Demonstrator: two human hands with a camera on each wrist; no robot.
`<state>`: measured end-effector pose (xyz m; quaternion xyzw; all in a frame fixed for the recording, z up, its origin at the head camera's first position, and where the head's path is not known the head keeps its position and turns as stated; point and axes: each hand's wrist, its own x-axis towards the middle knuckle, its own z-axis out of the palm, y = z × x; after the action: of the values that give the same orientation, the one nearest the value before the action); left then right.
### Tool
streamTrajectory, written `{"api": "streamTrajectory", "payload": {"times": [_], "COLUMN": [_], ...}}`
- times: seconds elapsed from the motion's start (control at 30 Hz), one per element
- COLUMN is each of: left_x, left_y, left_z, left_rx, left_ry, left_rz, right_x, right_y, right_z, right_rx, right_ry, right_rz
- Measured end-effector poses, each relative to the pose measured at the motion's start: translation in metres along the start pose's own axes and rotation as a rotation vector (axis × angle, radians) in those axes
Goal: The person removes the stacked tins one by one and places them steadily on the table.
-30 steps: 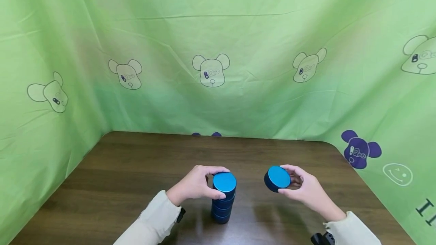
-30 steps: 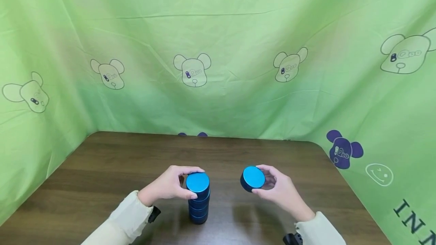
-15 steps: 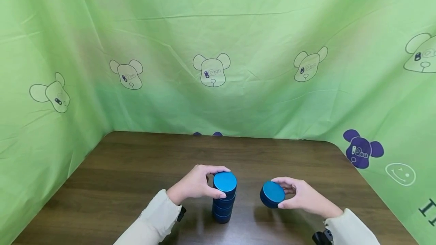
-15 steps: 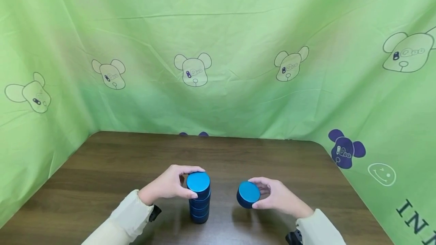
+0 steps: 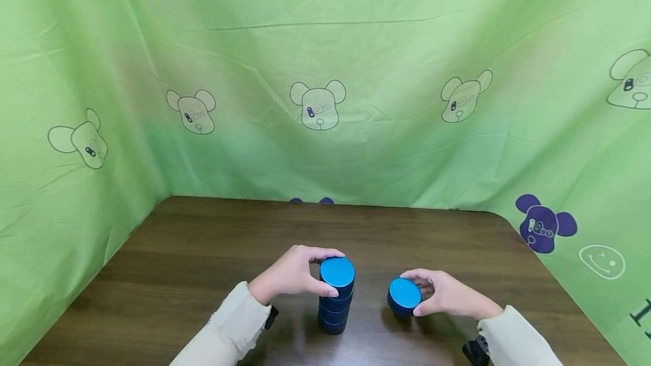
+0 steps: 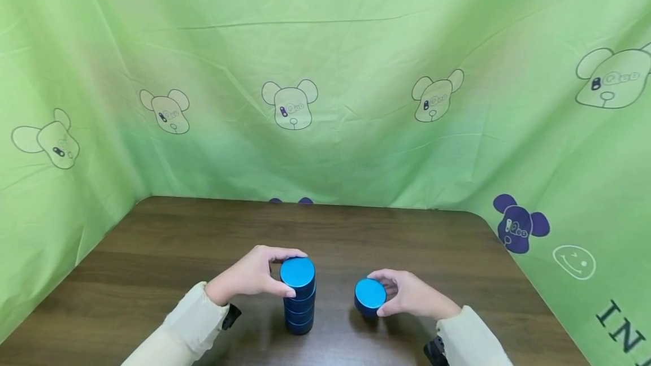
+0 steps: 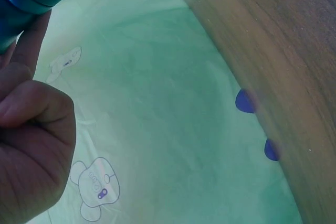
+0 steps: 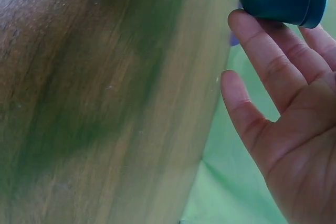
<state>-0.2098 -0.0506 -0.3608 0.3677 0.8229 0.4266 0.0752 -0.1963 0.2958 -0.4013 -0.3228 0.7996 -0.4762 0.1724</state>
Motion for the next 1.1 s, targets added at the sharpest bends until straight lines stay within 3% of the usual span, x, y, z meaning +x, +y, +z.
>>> {"api": "streamTrajectory", "payload": {"times": [0.2, 0.6, 0.83, 1.1], "left_x": [0.0, 0.002, 0.003, 0.002], "left_y": [0.0, 0.0, 0.0, 0.0], "left_z": [0.0, -0.002, -0.002, -0.002], "left_rx": [-0.023, -0.036, -0.033, -0.016], "left_ry": [-0.009, -0.022, -0.025, -0.026], "left_rz": [0.001, 0.005, -0.003, -0.003], "right_x": [0.002, 0.003, 0.003, 0.003], "right_y": [0.005, 0.014, 0.016, 0.021], "right_z": [0.003, 0.005, 0.006, 0.006], "right_rx": [0.024, 0.112, 0.167, 0.142], "right_ry": [-0.016, -0.076, -0.123, -0.138], "right_rz": [0.035, -0.004, 0.031, 0.035]}}
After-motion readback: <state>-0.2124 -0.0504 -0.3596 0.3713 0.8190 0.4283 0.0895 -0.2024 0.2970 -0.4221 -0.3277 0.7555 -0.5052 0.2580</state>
